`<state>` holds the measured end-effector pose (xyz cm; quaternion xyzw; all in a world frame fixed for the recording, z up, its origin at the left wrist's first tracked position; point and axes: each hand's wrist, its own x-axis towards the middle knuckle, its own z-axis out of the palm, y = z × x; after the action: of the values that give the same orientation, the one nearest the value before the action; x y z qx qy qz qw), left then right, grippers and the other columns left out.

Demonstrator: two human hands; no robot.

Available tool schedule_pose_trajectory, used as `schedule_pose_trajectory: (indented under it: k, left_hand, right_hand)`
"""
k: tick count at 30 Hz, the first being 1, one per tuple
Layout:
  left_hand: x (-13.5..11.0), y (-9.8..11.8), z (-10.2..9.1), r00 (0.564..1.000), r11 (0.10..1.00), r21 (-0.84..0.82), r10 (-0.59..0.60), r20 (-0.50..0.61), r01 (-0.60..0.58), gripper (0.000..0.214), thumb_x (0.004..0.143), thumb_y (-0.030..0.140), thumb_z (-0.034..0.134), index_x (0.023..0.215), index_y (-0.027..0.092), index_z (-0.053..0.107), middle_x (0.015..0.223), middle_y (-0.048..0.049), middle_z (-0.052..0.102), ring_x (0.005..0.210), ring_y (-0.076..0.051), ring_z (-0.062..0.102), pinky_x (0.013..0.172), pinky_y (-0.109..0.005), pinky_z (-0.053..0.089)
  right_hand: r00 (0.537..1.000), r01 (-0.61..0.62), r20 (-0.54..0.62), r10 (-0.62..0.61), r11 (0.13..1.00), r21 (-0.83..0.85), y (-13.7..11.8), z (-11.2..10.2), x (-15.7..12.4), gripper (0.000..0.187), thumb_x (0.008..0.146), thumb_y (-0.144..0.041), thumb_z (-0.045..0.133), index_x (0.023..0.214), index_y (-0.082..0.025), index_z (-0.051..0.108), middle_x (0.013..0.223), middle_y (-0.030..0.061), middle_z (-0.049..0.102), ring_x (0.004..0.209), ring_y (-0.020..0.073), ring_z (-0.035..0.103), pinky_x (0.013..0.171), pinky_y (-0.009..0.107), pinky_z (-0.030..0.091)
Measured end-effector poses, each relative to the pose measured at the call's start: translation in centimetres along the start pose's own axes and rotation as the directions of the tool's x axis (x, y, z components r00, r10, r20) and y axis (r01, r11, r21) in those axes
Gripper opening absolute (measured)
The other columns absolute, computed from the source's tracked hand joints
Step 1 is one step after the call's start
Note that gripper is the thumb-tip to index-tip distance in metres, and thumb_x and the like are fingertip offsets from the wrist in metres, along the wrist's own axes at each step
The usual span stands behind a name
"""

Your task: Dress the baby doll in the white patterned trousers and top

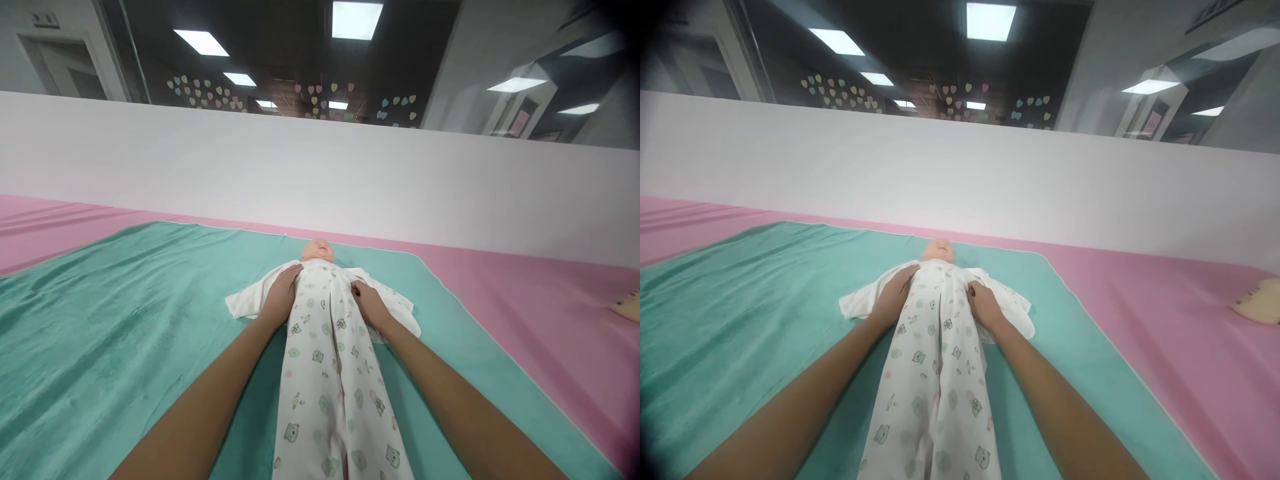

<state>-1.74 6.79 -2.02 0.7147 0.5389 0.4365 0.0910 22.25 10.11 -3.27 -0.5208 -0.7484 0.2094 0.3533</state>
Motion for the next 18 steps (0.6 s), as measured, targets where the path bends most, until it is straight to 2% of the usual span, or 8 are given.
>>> schedule_pose_trajectory:
  k: [2, 4, 7, 9, 11, 15, 18]
  left_hand:
    - [-0.4, 0.0, 0.0, 0.997, 0.991, 0.123, 0.063, -0.034, -0.058, 0.037, 0.085, 0.014, 0.033, 0.118, 0.017, 0.051, 0.125, -0.0081, 0.053, 0.117, -0.019, 0.045, 0.102, -0.035, 0.034]
    - [-0.9, 0.4, -0.2, 0.997, 0.966, 0.254, 0.056, -0.053, -0.041, 0.031, 0.083, 0.012, 0.036, 0.107, 0.016, 0.054, 0.112, -0.0104, 0.057, 0.107, -0.023, 0.049, 0.092, -0.037, 0.04]
    - [-1.5, 1.3, -0.8, 0.988, 0.925, 0.35, -0.148, -0.031, 0.15, 0.019, 0.081, 0.014, 0.037, 0.087, 0.017, 0.055, 0.085, -0.01, 0.059, 0.083, -0.024, 0.054, 0.071, -0.035, 0.042]
    - [-1.6, 1.6, -1.1, 0.95, 0.903, 0.327, -0.308, 0.042, 0.279, 0.015, 0.079, 0.013, 0.039, 0.077, 0.017, 0.053, 0.076, -0.0091, 0.058, 0.073, -0.023, 0.054, 0.063, -0.033, 0.04]
    - [-1.6, 1.7, -1.4, 0.914, 0.895, 0.281, -0.389, 0.114, 0.346, 0.013, 0.074, 0.011, 0.043, 0.066, 0.017, 0.051, 0.07, -0.0083, 0.057, 0.069, -0.022, 0.053, 0.06, -0.03, 0.037]
    - [-1.4, 1.7, -1.5, 0.884, 0.902, 0.161, -0.427, 0.19, 0.401, 0.015, 0.067, 0.009, 0.049, 0.055, 0.017, 0.045, 0.06, -0.0042, 0.054, 0.061, -0.018, 0.051, 0.053, -0.025, 0.033]
    - [-1.5, 2.2, -1.3, 0.863, 0.89, 0.035, -0.45, 0.229, 0.455, 0.007, 0.071, 0.014, 0.05, 0.064, 0.016, 0.05, 0.061, -0.0018, 0.056, 0.057, -0.015, 0.051, 0.048, -0.022, 0.033]
  right_hand:
    - [0.999, -0.014, 0.031, 0.013, 0.999, 0.03, 0.3, 0.0, 0.1, 0.014, 0.074, -0.028, 0.046, 0.07, -0.019, 0.055, 0.068, 0.0006, 0.059, 0.065, 0.0167, 0.048, 0.058, 0.027, 0.033]
    - [0.998, -0.014, 0.055, 0.009, 0.996, 0.087, 0.6, 0.2, 0.1, 0.014, 0.072, -0.025, 0.045, 0.074, -0.019, 0.058, 0.068, 0.0004, 0.06, 0.066, 0.0165, 0.05, 0.059, 0.026, 0.035]
    - [0.993, -0.065, 0.118, 0.029, 0.945, 0.32, 0.9, 0.5, 0.1, 0.023, 0.07, -0.023, 0.045, 0.086, -0.019, 0.061, 0.068, 0.0004, 0.062, 0.065, 0.0161, 0.052, 0.06, 0.026, 0.039]
    - [0.987, -0.103, 0.157, 0.033, 0.879, 0.466, 1.1, 0.6, 0.1, 0.028, 0.069, -0.021, 0.046, 0.092, -0.02, 0.061, 0.071, 0.0006, 0.063, 0.065, 0.0161, 0.054, 0.062, 0.027, 0.042]
    - [0.985, -0.109, 0.174, 0.019, 0.845, 0.524, 1.1, 0.6, 0.1, 0.031, 0.068, -0.021, 0.047, 0.096, -0.02, 0.06, 0.076, 0.0009, 0.065, 0.068, 0.0163, 0.055, 0.063, 0.027, 0.043]
    - [0.974, -0.105, 0.224, -0.035, 0.808, 0.58, 0.9, 0.3, -0.1, 0.038, 0.066, -0.019, 0.054, 0.104, -0.02, 0.059, 0.089, 0.0021, 0.066, 0.078, 0.0176, 0.058, 0.066, 0.028, 0.046]
    - [0.952, -0.156, 0.297, -0.069, 0.728, 0.668, 0.5, -0.1, -0.5, 0.044, 0.063, -0.018, 0.062, 0.107, -0.021, 0.058, 0.094, 0.0033, 0.067, 0.085, 0.0193, 0.06, 0.073, 0.031, 0.048]
